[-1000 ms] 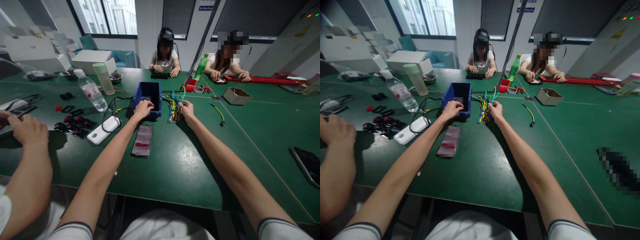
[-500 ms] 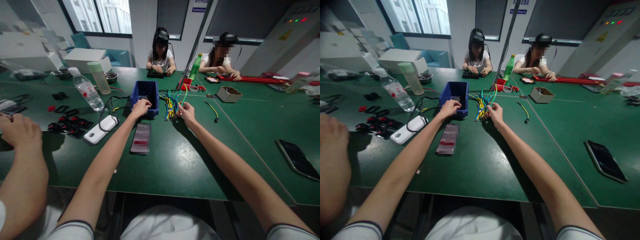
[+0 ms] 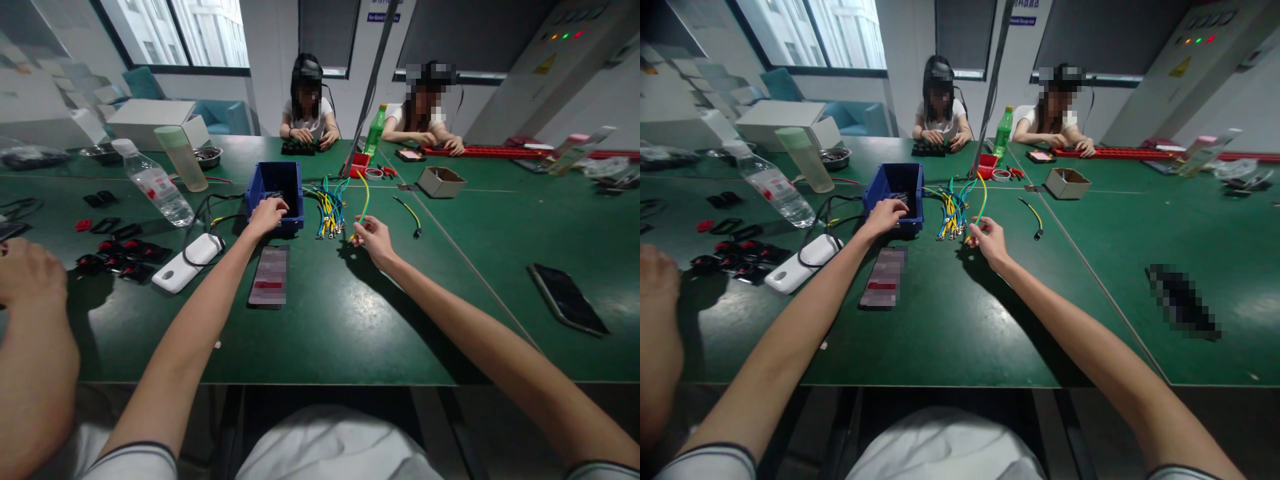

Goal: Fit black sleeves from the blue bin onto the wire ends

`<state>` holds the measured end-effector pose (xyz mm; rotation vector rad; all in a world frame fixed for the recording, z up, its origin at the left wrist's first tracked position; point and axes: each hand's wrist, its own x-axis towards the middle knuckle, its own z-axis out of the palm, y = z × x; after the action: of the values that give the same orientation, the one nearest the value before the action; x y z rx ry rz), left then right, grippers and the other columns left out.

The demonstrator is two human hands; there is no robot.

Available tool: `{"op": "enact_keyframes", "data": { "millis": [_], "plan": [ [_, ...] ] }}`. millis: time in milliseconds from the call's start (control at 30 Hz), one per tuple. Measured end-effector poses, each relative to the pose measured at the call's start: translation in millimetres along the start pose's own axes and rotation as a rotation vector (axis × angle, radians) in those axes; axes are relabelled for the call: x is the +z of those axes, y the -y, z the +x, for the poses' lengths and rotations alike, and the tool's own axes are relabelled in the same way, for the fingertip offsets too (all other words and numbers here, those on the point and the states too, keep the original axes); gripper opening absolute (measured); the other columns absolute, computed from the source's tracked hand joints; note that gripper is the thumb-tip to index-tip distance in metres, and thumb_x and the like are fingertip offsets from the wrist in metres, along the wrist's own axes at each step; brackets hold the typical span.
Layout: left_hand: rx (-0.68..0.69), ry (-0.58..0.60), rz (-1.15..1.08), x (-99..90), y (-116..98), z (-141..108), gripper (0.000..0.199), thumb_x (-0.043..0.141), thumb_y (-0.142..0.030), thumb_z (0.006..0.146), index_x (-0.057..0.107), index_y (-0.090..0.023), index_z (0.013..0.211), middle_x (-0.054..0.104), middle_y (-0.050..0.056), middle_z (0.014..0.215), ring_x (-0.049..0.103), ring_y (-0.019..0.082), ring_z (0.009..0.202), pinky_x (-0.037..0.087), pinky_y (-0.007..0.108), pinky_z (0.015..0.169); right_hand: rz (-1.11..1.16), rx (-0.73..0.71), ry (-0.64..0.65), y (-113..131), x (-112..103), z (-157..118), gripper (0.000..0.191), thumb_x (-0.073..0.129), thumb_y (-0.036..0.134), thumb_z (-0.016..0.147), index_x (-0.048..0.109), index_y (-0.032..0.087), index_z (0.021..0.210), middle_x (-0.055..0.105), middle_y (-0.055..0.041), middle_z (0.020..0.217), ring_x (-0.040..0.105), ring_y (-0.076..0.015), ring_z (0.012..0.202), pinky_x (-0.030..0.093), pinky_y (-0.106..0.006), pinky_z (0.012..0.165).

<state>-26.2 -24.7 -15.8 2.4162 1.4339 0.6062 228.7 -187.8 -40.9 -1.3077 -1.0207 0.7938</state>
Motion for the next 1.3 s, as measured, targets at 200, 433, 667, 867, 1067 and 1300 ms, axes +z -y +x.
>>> {"op": "enact_keyframes", "data": {
  "millis": [200, 433, 667, 867, 1067, 1300],
  "plan": [
    [0.028, -0.022, -0.008, 3.4, 3, 3, 0.023, 0.055, -0.029, 0.083, 0.069, -0.027, 0.102, 0.071, 0.001, 0.107, 0.062, 0.020, 0.103, 0.046, 0.030, 0.090, 0.048, -0.033, -0.003, 1, -12, -17, 0.036, 0.068, 0.040, 0.071, 0.058, 0.020, 0.100, 0.055, 0.0033, 0.068, 0.055, -0.0109, 0.047, 0.046, -0.026, 0.046],
    [0.042, -0.089, -0.082, 5.9, 3, 2, 0.022, 0.057, -0.023, 0.080, 0.070, -0.020, 0.097, 0.072, 0.006, 0.098, 0.064, 0.020, 0.095, 0.047, 0.029, 0.088, 0.060, -0.034, -0.033, -3, -19, -28, 0.040, 0.069, 0.044, 0.071, 0.058, 0.020, 0.101, 0.056, 0.0036, 0.067, 0.056, -0.0114, 0.047, 0.047, -0.026, 0.045],
    [0.051, -0.251, -0.274, 3.6, -2, -2, 0.022, 0.052, -0.019, 0.080, 0.068, -0.014, 0.093, 0.073, 0.007, 0.088, 0.068, 0.020, 0.085, 0.051, 0.028, 0.080, 0.114, -0.046, -0.042, -4, -20, -33, 0.039, 0.069, 0.043, 0.072, 0.059, 0.020, 0.102, 0.056, 0.0046, 0.061, 0.056, -0.0119, 0.046, 0.046, -0.025, 0.044],
    [0.079, -0.423, -0.334, 5.3, -1, -13, 0.019, 0.053, -0.025, 0.081, 0.067, -0.015, 0.090, 0.072, 0.008, 0.090, 0.068, 0.020, 0.087, 0.050, 0.029, 0.082, 0.104, -0.049, -0.041, -7, -20, -36, 0.037, 0.066, 0.041, 0.074, 0.059, 0.020, 0.105, 0.056, 0.0049, 0.060, 0.057, -0.0117, 0.047, 0.043, -0.023, 0.042],
    [0.066, -0.446, -0.364, 4.7, -11, -34, 0.018, 0.054, -0.025, 0.081, 0.064, -0.016, 0.093, 0.070, 0.007, 0.093, 0.067, 0.020, 0.088, 0.050, 0.031, 0.083, 0.114, -0.050, -0.047, -5, -24, -38, 0.036, 0.066, 0.040, 0.075, 0.060, 0.020, 0.104, 0.057, 0.0047, 0.061, 0.056, -0.0104, 0.047, 0.041, -0.021, 0.041],
    [0.057, -0.374, -0.482, 2.8, -28, -55, 0.018, 0.054, -0.024, 0.081, 0.062, -0.017, 0.095, 0.070, 0.007, 0.093, 0.067, 0.019, 0.083, 0.052, 0.031, 0.078, 0.104, -0.044, -0.063, -3, -28, -40, 0.037, 0.067, 0.041, 0.074, 0.060, 0.020, 0.104, 0.057, 0.0040, 0.062, 0.056, -0.0110, 0.048, 0.041, -0.022, 0.043]
  ]
}}
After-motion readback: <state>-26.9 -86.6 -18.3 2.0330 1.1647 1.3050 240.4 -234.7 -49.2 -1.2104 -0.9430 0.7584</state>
